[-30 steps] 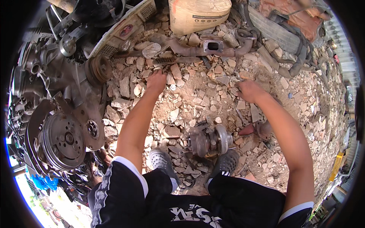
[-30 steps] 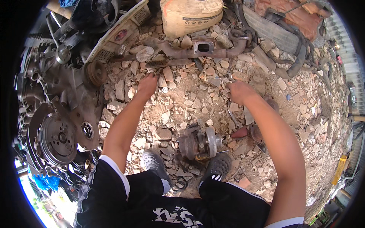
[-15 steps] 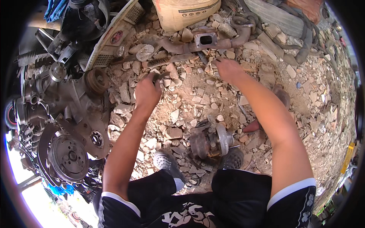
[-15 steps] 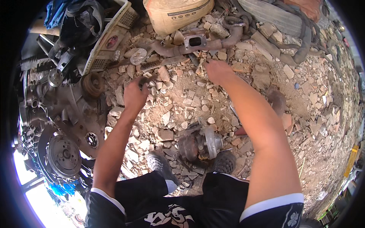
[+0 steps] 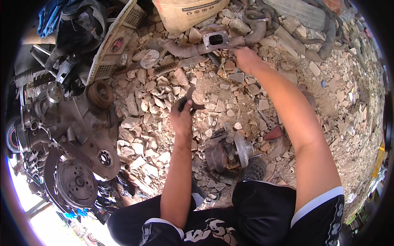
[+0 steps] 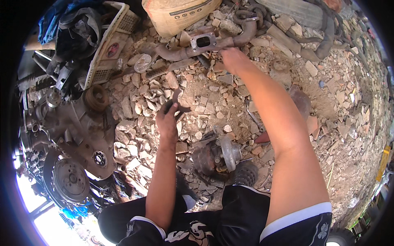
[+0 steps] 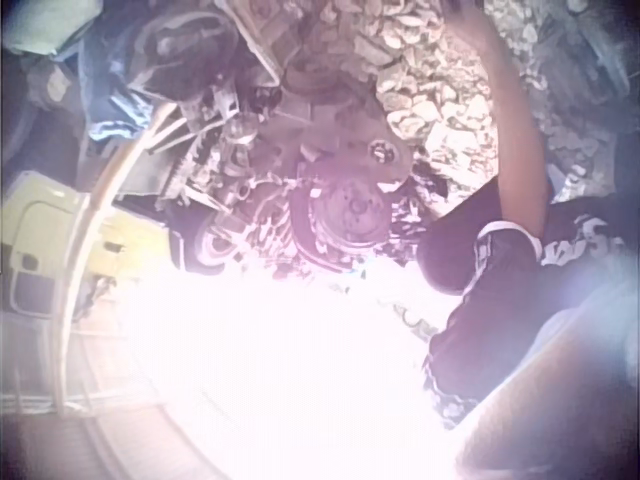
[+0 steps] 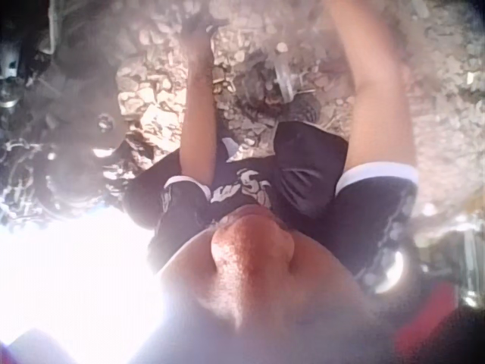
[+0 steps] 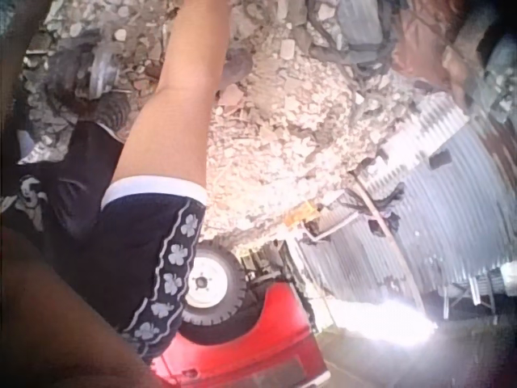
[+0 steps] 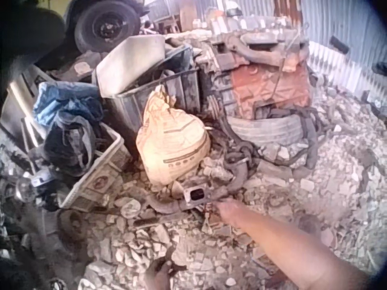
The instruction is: The person sits on the ground and uses a wrench to loosen and remove bolts from a metal mechanical part. They then use a hammer to tap the part and separate components, placing the removed pieces on the ground.
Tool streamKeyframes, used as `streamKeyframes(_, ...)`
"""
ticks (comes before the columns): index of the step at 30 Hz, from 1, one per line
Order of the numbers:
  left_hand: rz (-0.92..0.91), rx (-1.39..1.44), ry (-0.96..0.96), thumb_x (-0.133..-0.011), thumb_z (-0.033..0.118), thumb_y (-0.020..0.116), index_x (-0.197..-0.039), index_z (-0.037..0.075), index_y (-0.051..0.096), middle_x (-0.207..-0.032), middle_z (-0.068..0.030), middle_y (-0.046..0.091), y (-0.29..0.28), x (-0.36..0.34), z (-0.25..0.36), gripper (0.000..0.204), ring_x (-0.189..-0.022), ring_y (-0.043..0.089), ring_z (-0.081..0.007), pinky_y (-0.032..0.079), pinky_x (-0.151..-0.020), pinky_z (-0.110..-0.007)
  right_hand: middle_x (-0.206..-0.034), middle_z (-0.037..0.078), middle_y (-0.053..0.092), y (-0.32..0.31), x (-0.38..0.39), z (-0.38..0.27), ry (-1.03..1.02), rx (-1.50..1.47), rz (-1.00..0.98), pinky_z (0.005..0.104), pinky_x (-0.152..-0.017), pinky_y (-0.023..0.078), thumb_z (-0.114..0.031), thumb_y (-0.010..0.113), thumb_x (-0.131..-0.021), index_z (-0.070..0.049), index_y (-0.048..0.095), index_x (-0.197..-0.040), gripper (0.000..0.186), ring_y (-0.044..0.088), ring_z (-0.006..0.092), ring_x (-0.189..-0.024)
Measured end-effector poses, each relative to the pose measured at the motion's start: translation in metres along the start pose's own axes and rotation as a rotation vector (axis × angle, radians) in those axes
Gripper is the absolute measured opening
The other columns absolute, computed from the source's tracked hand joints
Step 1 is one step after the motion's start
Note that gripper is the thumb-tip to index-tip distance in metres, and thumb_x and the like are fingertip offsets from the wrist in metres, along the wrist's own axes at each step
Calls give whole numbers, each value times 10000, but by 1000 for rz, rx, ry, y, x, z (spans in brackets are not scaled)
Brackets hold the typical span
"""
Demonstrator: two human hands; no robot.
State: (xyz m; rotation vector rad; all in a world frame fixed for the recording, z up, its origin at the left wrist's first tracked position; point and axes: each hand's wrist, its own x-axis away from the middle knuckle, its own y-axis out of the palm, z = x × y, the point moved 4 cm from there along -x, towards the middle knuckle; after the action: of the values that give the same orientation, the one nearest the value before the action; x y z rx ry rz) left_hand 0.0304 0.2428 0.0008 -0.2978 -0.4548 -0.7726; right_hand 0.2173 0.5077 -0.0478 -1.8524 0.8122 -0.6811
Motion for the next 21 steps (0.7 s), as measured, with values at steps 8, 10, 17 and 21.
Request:
streamKeyframes(8, 25, 282, -211, -1037, 44, 588, -1295, -69, 594, -1082, -119, 666, -12, 0, -54, 283, -981, 697, -260, 599, -971, -429, -1486, 160, 553, -27, -3, -14, 198, -10, 170, 497, -1152, 458, -61, 564, -961, -85, 564, -1435, 475, 566, 347, -1359)
streamKeyframes(10, 22, 321, -225, -1038, 42, 584, -1298, -67, 585, -1069, -119, 662, -3, 0, -49, 282, -990, 694, -258, 593, -985, -438, -1518, 138, 528, -17, -10, -2, 73, 247, 248, 529, -1202, 381, -92, 604, -968, -86, 522, -1472, 511, 557, 345, -1374)
streamKeyframes(17, -11, 360, -188, -1033, 29, 607, -1217, -35, 627, -1061, -107, 687, 4, -10, -36, 195, -974, 702, -223, 619, -920, -419, -1526, 127, 519, -12, -35, -3, 133, 384, -100, 550, -1295, 169, -133, 381, -1081, -112, 516, -1506, 446, 520, 292, -1414)
streamKeyframes(21, -6, 341, -189, -1045, 32, 585, -1247, -48, 606, -1053, -110, 674, 9, -10, -36, 219, -983, 706, -243, 605, -949, -437, -1470, 205, 530, -16, -21, 0, 24, 357, -148, 538, -1189, 390, -258, 574, -1047, -54, 492, -1495, 499, 543, 359, -1372)
